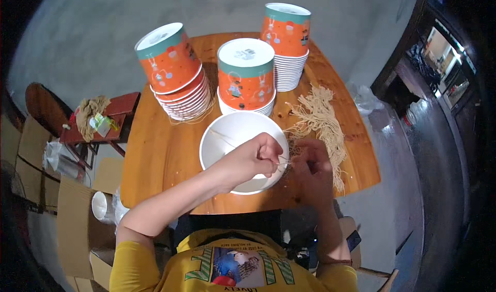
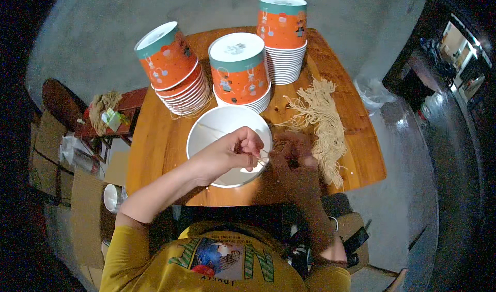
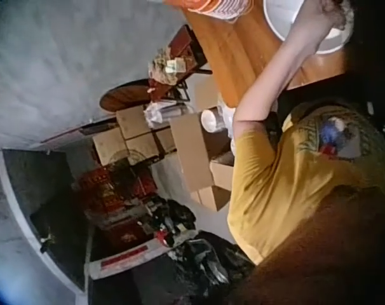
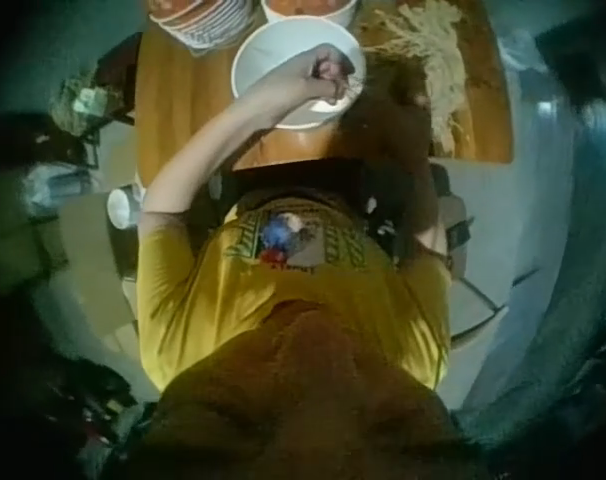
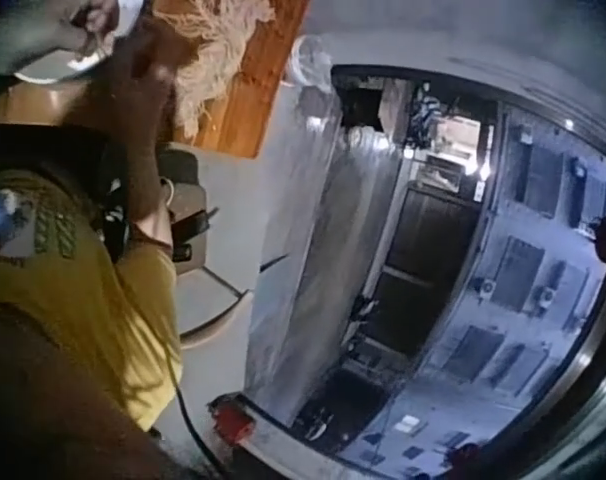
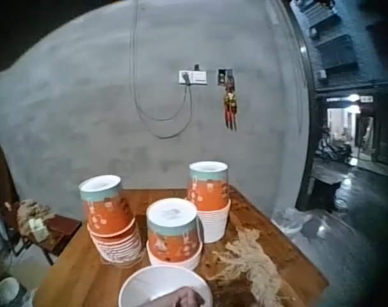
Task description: Attaching strings to paper bowls or cups for packaging or assembly.
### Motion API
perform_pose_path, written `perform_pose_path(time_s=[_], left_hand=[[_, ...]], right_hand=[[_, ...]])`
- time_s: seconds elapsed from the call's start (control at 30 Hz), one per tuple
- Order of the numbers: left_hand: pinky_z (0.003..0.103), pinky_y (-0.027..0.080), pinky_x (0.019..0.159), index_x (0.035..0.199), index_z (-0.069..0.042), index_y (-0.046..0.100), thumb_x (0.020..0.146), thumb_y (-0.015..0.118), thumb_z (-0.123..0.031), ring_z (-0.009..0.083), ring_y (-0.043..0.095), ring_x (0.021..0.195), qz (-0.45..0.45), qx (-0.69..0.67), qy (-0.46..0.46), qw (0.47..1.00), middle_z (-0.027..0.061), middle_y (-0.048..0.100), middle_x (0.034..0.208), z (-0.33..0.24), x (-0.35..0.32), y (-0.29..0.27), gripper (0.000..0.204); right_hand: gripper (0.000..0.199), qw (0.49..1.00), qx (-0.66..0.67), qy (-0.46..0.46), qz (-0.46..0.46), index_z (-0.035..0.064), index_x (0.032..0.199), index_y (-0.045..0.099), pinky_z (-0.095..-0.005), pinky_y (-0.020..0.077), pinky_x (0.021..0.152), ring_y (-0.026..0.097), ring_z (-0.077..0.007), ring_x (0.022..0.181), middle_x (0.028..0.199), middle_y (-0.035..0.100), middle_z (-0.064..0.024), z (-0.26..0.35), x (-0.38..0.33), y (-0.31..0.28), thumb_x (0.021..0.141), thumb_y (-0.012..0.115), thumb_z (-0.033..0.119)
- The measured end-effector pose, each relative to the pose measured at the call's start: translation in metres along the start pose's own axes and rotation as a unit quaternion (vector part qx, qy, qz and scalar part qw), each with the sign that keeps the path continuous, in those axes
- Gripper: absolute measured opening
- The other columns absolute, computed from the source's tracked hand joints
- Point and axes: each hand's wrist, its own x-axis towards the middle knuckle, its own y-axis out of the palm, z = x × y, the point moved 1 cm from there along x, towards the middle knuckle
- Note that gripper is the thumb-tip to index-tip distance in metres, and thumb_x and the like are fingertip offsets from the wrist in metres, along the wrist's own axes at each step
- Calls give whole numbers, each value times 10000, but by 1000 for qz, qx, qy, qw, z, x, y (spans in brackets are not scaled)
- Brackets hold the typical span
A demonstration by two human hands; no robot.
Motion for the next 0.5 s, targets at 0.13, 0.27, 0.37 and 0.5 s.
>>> perform_pose_path(time_s=[0.13,0.27,0.37,0.5], left_hand=[[223,435,733,988,-63,465,825,606,35,84,514,814,-4,27,-4,1000,8,519,878,-4,-2,2,237],[216,423,757,1044,-35,475,840,582,21,81,500,812,-16,84,19,996,6,510,883,-2,0,3,237],[221,421,770,1038,-46,474,839,586,26,79,489,829,-4,78,18,997,7,508,887,-4,1,5,240],[203,406,747,994,-74,460,844,594,36,61,490,854,1,91,19,996,-11,492,897,-7,2,6,229]], right_hand=[[130,972,-200,-78,91,45,924,629,-276,459,625,564,-136,692,792,608,-66,14,1,-2,826,664,123],[127,961,-226,-109,119,38,910,637,-234,421,543,503,-69,593,685,582,-18,22,1,-1,806,681,97],[188,957,-248,-66,134,48,941,624,-324,519,633,656,-218,716,823,649,-114,24,1,-5,816,689,173],[177,965,-217,-76,126,46,938,622,-320,517,629,649,-219,700,814,646,-113,20,1,-7,819,688,160]])
